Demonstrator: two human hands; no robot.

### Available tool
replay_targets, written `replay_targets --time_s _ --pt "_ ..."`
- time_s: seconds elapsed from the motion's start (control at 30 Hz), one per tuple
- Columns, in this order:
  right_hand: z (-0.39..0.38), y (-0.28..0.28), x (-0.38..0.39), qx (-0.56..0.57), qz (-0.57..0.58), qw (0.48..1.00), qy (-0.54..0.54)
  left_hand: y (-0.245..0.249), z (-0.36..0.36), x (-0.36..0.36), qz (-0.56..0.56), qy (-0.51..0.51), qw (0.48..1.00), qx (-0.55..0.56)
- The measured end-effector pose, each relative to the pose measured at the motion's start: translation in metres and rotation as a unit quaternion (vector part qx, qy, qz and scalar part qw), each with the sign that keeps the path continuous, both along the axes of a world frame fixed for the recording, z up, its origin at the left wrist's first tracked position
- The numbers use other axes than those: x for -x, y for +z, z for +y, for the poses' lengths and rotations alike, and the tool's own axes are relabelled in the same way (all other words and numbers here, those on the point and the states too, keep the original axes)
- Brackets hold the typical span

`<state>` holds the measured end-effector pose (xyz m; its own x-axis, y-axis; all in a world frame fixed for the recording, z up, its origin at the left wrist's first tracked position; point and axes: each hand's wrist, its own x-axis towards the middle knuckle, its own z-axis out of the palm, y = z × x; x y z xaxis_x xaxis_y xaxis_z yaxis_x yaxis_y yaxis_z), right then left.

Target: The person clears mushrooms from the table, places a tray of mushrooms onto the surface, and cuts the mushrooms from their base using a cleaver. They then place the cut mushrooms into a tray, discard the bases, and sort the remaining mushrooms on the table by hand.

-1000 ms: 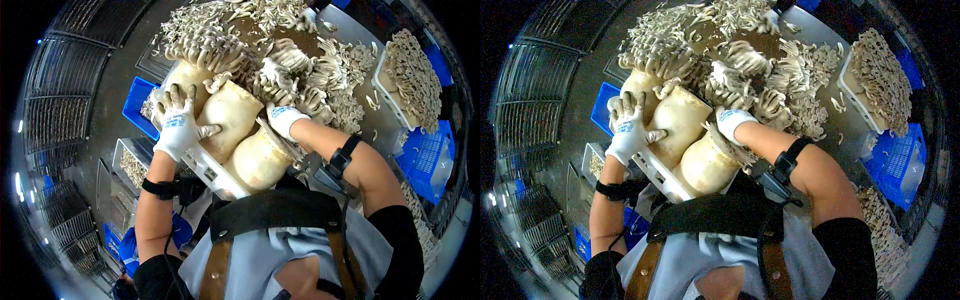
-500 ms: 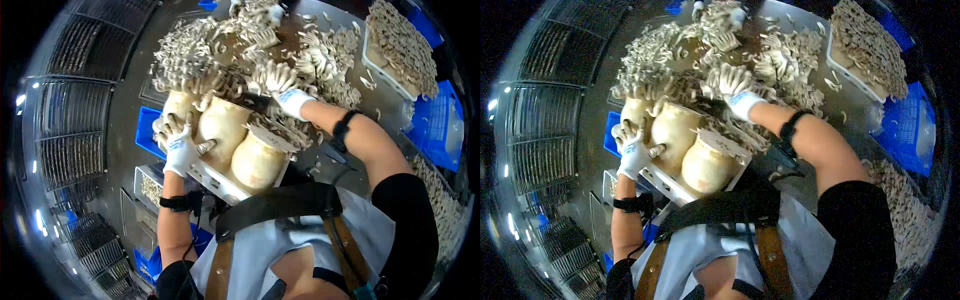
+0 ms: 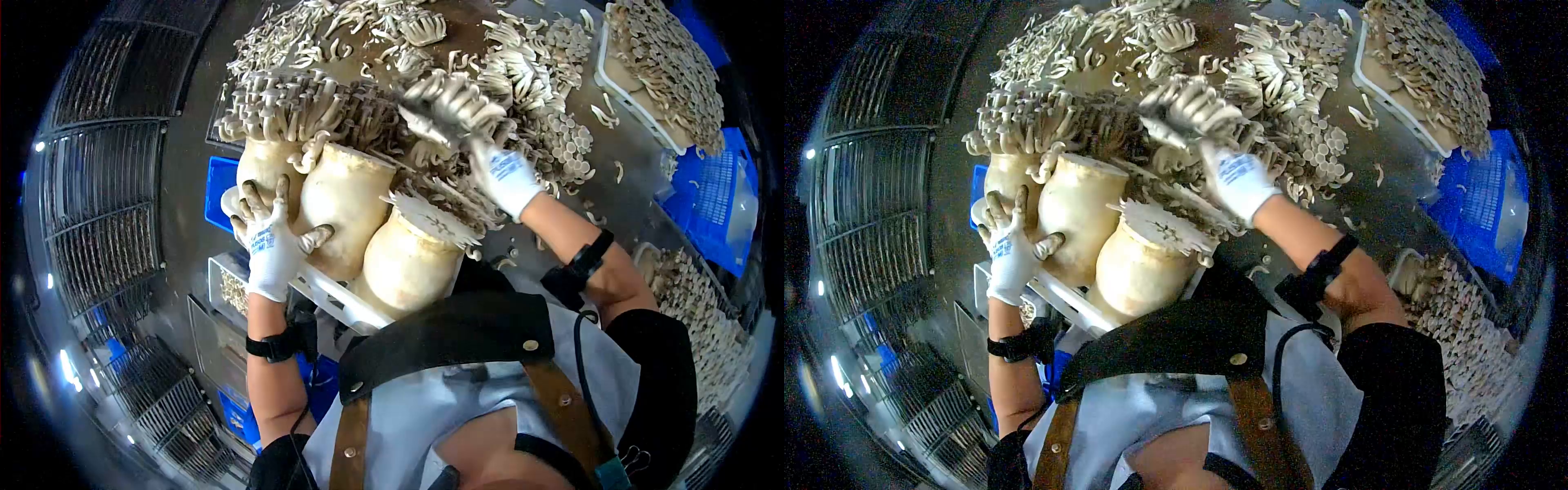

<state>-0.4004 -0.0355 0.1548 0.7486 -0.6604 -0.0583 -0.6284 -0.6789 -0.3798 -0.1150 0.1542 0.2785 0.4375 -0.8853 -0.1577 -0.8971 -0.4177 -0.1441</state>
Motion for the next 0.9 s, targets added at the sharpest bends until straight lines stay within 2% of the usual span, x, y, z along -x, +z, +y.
replay_targets --time_s 0.03,0.07,0.1,0.17,0.23,0.3,0.33,0.37,0.43,0.47,0.5,0.57,0.6,0.63,0.73,0.87,0.9 --pt "-0.007 0.004 0.005 -0.043 -0.005 0.999 -0.014 0.0 0.0 0.0 0.002 0.005 1.0 -0.001" --pt "-0.011 -0.007 0.01 0.024 -0.055 0.998 -0.01 0.0 0.0 0.0 0.002 0.006 1.0 -0.005" --pt "-0.014 -0.014 0.013 0.018 -0.049 0.998 -0.017 0.001 -0.001 0.0 -0.001 0.006 1.0 -0.01" --pt "-0.006 -0.012 0.011 0.027 -0.012 0.999 0.038 0.002 -0.001 0.0 -0.002 0.008 1.0 -0.017" --pt "0.01 0.006 -0.004 -0.157 0.057 0.985 0.04 -0.002 0.001 -0.001 -0.011 -0.012 1.0 0.003" --pt "0.012 -0.027 -0.019 -0.153 0.089 0.979 0.101 -0.001 -0.001 0.0 -0.003 -0.006 1.0 0.001" --pt "0.004 -0.038 -0.026 -0.18 0.12 0.973 0.083 0.0 -0.001 0.001 0.001 0.002 1.0 -0.003" --pt "0.0 -0.056 -0.025 -0.06 0.109 0.988 0.092 0.001 -0.002 -0.001 -0.002 -0.002 1.0 -0.003" --pt "-0.013 -0.063 0.0 -0.04 0.058 0.997 0.012 0.0 -0.001 -0.001 -0.017 -0.007 1.0 -0.015" --pt "-0.02 -0.041 0.001 -0.111 0.104 0.987 -0.053 -0.002 0.001 -0.001 -0.014 -0.002 1.0 -0.018" --pt "-0.018 -0.049 0.011 -0.001 0.017 0.999 -0.028 -0.002 0.002 -0.001 -0.008 0.0 1.0 -0.012" --pt "-0.011 -0.048 0.003 -0.031 0.027 0.999 0.021 -0.003 -0.003 -0.001 -0.003 0.002 1.0 0.008" --pt "-0.005 -0.053 -0.006 -0.007 0.036 0.997 0.071 -0.002 -0.003 0.0 -0.005 0.003 1.0 0.002" --pt "-0.001 -0.073 -0.02 0.024 0.102 0.989 0.108 -0.001 -0.002 0.0 -0.006 0.006 1.0 -0.005" --pt "0.001 -0.096 -0.035 -0.016 0.119 0.986 0.118 0.002 0.0 0.002 -0.004 0.005 1.0 -0.005" --pt "0.002 -0.071 -0.04 -0.067 0.181 0.976 0.099 0.002 -0.005 0.0 -0.003 0.005 1.0 -0.002" --pt "-0.006 -0.068 -0.045 -0.141 0.268 0.946 0.113 0.0 -0.004 -0.001 -0.011 0.003 1.0 -0.006"
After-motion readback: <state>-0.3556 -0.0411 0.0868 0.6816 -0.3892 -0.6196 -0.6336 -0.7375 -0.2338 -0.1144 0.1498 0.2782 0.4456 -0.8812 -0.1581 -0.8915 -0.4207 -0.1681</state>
